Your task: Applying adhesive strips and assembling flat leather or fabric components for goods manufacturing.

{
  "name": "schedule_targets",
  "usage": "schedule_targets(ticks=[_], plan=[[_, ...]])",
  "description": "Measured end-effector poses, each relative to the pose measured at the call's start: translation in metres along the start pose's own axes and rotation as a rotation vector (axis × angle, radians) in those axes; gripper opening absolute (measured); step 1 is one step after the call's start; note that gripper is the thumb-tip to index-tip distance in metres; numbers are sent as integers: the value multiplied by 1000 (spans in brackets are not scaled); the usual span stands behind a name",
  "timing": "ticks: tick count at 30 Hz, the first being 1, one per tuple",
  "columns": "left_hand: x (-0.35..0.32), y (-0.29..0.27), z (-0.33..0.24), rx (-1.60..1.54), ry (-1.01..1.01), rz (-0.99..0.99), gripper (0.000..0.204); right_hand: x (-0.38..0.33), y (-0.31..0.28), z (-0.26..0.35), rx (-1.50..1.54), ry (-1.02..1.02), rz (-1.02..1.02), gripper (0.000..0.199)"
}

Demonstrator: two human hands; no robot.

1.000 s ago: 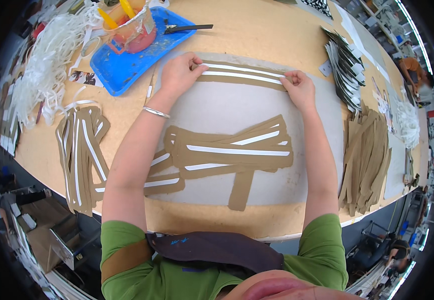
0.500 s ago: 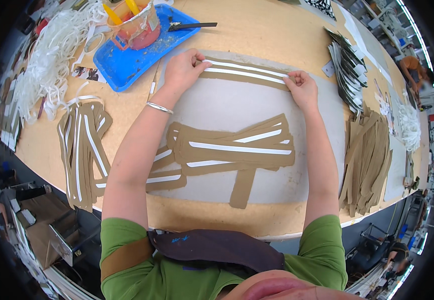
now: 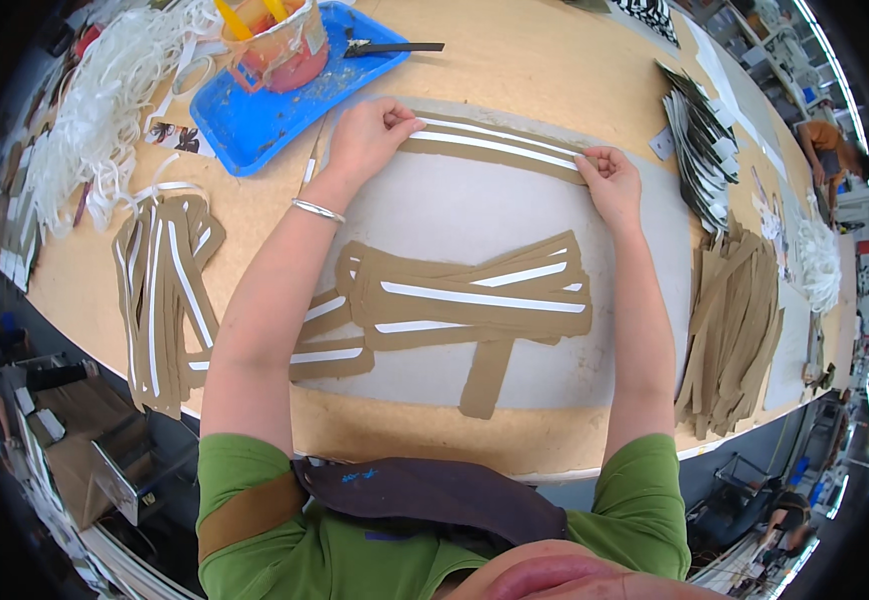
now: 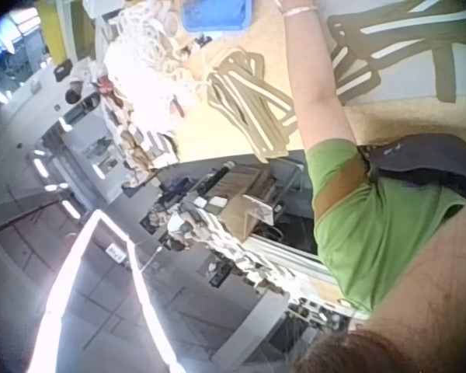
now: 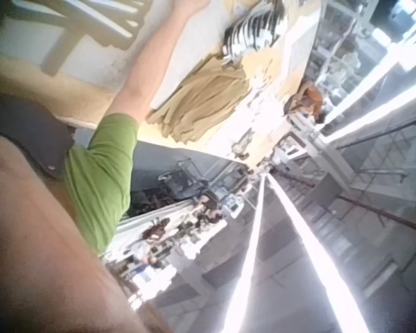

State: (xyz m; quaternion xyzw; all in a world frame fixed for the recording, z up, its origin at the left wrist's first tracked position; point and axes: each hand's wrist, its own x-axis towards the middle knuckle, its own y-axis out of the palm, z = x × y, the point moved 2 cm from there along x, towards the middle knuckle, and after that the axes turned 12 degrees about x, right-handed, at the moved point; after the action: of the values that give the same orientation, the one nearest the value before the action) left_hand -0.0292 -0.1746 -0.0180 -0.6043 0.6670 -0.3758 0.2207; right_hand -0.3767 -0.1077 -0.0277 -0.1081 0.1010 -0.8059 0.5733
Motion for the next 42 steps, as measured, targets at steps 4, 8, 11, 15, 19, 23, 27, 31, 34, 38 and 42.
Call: schedule_targets(ticks=[4, 8, 11, 15, 19, 23, 27, 31, 34, 38, 42], plan=[[2, -2, -3, 59, -1, 22, 26, 2, 0, -1, -84, -5, -19, 21], [1, 0, -5, 86, -4, 5, 24, 4, 0, -2, -161, -21, -23, 22], [2, 1, -4, 73, -9, -6, 22, 4, 0, -2, -181, -37, -18, 22], [1, -2, -7, 91, -31, 50, 22, 4, 0, 4, -268, -25, -12, 23], [-9, -6, -14, 356, 100, -238, 24, -4, -4, 23, -664, -235, -71, 24], [-40, -28, -33, 253, 392, -115, 26, -41, -6, 56, -452, -290, -36, 24], [-120, -46, -69, 139, 633, 391, 24, -134, 31, 95, -268, -263, 635, 26], [-150, -38, -69, 180, 545, 426, 23, -171, 42, 94, -463, -486, 726, 29], [-150, -35, -67, 161, 509, 485, 21, -174, 43, 83, -437, -461, 706, 28], [-146, -36, -75, 147, 341, 709, 17, -176, 46, 86, -389, -336, 684, 24], [-153, -32, -74, 79, 549, 548, 19, -175, 48, 82, -368, -484, 705, 29]])
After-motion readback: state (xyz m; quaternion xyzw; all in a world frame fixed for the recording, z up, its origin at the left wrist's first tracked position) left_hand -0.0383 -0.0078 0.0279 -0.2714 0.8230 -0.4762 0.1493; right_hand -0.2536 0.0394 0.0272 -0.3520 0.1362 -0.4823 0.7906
